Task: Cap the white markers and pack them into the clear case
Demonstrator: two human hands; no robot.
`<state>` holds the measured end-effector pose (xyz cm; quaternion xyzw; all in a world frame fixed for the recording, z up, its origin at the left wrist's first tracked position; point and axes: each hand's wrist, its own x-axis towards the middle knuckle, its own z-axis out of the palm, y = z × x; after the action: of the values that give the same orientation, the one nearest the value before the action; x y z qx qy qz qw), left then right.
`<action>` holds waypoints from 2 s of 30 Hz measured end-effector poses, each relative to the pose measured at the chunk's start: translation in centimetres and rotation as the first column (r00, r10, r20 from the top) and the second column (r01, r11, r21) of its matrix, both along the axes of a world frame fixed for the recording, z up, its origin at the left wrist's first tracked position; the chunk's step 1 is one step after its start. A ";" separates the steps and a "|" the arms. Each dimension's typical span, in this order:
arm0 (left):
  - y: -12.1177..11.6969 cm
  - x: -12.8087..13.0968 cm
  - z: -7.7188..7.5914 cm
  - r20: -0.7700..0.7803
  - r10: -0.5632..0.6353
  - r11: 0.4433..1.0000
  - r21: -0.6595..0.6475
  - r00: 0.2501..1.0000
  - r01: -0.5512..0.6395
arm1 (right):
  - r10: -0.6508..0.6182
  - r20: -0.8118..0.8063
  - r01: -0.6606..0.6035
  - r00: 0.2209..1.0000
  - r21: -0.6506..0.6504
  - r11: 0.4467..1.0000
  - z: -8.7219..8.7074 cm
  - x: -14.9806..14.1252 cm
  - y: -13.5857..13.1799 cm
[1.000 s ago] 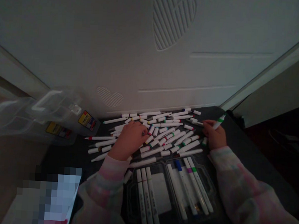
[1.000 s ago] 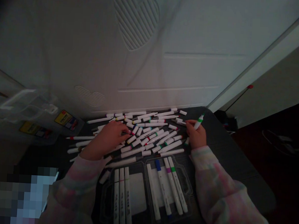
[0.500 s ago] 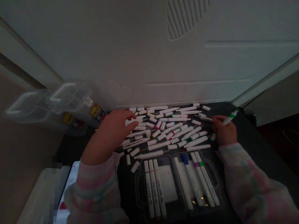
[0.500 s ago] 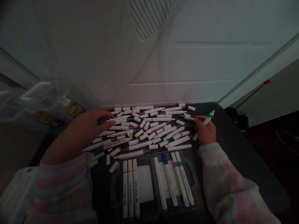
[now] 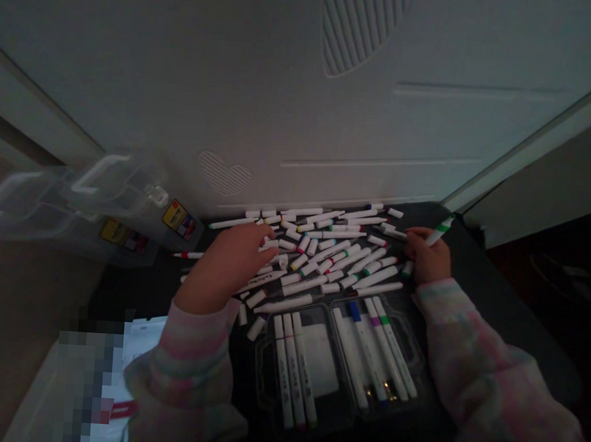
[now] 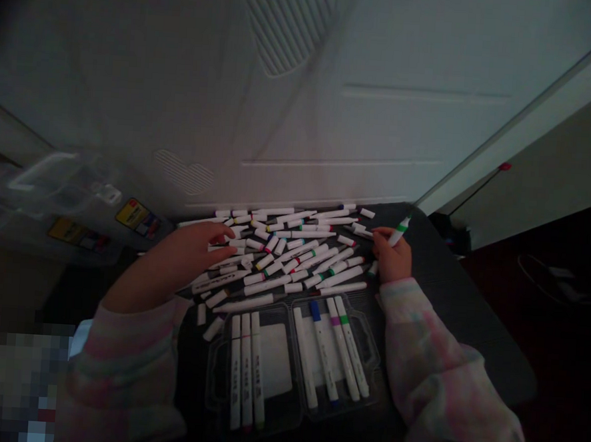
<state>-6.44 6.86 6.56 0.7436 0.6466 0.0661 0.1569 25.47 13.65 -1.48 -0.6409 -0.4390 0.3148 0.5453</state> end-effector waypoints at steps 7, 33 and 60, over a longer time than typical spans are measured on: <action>0.4 0.3 -0.5 -0.041 -0.008 0.999 0.033 0.999 0.009 | 0.017 -0.020 -0.017 1.000 0.003 1.000 -0.1 0.0 0.1; 1.9 -3.2 -3.6 -0.149 0.252 0.965 0.108 0.956 -0.237 | -0.012 -0.025 0.011 1.000 -0.049 0.999 0.3 -0.2 -0.2; 2.6 -1.3 -4.2 0.197 0.342 0.917 0.142 0.919 -0.372 | -0.009 -0.005 0.009 1.000 -0.043 0.999 -0.1 0.0 0.0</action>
<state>-7.73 9.50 2.38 0.6153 0.7477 0.2135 0.1297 25.48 13.67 -1.57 -0.6536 -0.4278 0.3232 0.5341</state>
